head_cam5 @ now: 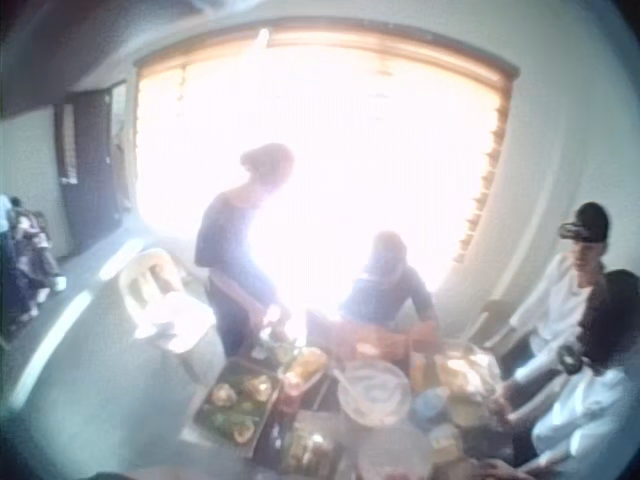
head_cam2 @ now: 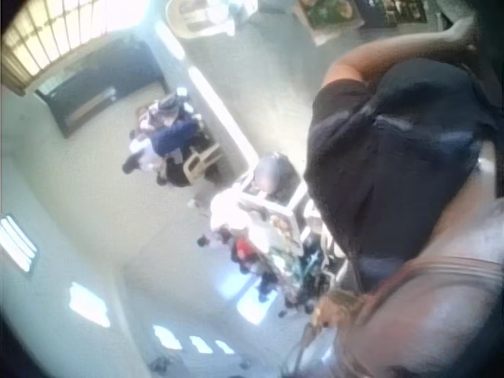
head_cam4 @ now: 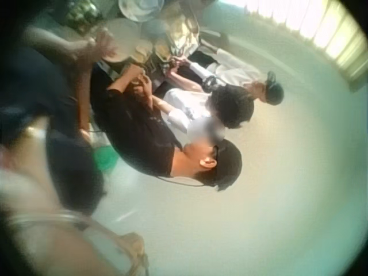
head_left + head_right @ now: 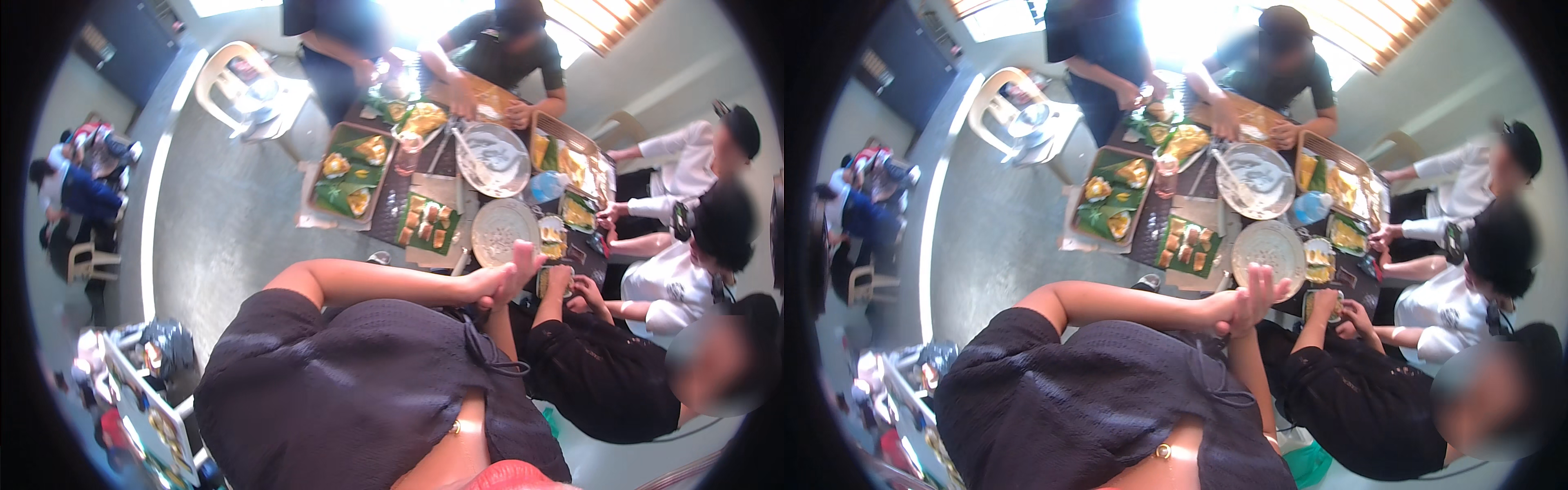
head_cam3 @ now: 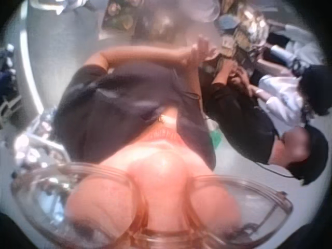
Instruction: The person assembles small food items on banana leaves by placing a white creamy topping onto each piece using a spoon. They handle the leaves and food pieces, arranging them on a tray while others work nearby.
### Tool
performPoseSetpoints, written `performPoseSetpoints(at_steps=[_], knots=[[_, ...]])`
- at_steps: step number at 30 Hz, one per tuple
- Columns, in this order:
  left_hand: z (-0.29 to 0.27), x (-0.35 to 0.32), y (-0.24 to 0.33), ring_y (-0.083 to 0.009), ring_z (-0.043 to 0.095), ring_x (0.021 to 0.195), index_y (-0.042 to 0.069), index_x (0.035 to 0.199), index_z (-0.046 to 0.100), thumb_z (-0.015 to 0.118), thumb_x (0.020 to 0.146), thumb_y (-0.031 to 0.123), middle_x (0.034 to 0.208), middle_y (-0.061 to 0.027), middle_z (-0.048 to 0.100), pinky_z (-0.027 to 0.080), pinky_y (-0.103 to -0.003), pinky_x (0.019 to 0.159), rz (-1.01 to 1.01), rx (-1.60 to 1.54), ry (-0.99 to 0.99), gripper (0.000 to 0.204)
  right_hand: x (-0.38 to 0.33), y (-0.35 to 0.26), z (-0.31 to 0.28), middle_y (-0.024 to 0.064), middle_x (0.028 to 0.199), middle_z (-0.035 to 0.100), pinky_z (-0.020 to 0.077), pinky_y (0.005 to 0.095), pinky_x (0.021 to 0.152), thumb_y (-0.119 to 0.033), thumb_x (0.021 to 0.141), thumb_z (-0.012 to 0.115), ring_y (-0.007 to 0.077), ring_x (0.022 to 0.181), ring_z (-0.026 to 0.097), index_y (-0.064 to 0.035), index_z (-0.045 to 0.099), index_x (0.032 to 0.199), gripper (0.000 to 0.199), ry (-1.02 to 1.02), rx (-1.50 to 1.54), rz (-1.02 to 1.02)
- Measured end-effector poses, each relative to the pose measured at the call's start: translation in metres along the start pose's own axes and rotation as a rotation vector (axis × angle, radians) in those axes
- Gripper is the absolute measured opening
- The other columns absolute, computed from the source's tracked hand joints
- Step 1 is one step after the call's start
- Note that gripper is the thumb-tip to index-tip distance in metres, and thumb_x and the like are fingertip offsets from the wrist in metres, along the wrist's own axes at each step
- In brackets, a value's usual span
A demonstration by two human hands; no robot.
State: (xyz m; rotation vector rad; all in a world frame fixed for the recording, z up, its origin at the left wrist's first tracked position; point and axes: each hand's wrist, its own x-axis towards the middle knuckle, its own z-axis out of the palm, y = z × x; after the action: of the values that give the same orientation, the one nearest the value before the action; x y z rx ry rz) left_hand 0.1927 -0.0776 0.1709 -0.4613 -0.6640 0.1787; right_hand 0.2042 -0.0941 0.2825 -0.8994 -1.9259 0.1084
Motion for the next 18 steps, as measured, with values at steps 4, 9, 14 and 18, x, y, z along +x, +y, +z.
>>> performPoseSetpoints(at_steps=[4,9,14,18], knots=[[0.119,0.026,-0.068,-0.0109,0.041,0.106,0.004,0.13,0.016,0.026,0.089,0.032,0.128,-0.0038,0.032,0.035,-0.023,0.087,0.137,1.129,0.482,0.05,-0.01,-0.001,-0.005,0.0143,0.114,0.047,0.0197,0.042,0.097,-0.029,0.083,0.034,0.0288,0.11,0.041,-0.0033,0.05,0.109,0.041,-0.005,0.028,0.016],[0.142,0.032,-0.093,-0.0161,0.002,0.127,0.002,0.13,-0.008,0.034,0.088,0.027,0.138,-0.0084,-0.002,0.007,-0.028,0.101,0.386,1.771,0.446,0.064,-0.02,-0.003,-0.014,0.014,0.117,0.045,0.0182,0.0428,0.097,-0.029,0.083,0.034,0.0284,0.112,0.039,-0.0038,0.048,0.111,0.041,-0.002,0.046,0.042],[0.127,0.027,-0.097,-0.0197,-0.003,0.127,0.0,0.129,-0.01,0.036,0.087,0.027,0.138,-0.0123,-0.006,0.002,-0.03,0.102,0.407,1.963,0.386,0.068,-0.028,0.0,-0.019,0.0136,0.119,0.042,0.0166,0.0435,0.097,-0.03,0.083,0.035,0.0279,0.114,0.037,-0.0043,0.046,0.113,0.041,-0.018,0.065,0.056],[0.109,0.024,-0.088,-0.0209,-0.005,0.127,-0.002,0.13,-0.006,0.03,0.087,0.038,0.138,-0.0139,-0.006,0.0,-0.031,0.102,0.489,1.967,0.375,0.068,-0.033,0.0,-0.023,0.0133,0.121,0.04,0.0153,0.0442,0.097,-0.03,0.083,0.035,0.0275,0.115,0.035,-0.0047,0.045,0.115,0.042,-0.027,0.063,0.082]])
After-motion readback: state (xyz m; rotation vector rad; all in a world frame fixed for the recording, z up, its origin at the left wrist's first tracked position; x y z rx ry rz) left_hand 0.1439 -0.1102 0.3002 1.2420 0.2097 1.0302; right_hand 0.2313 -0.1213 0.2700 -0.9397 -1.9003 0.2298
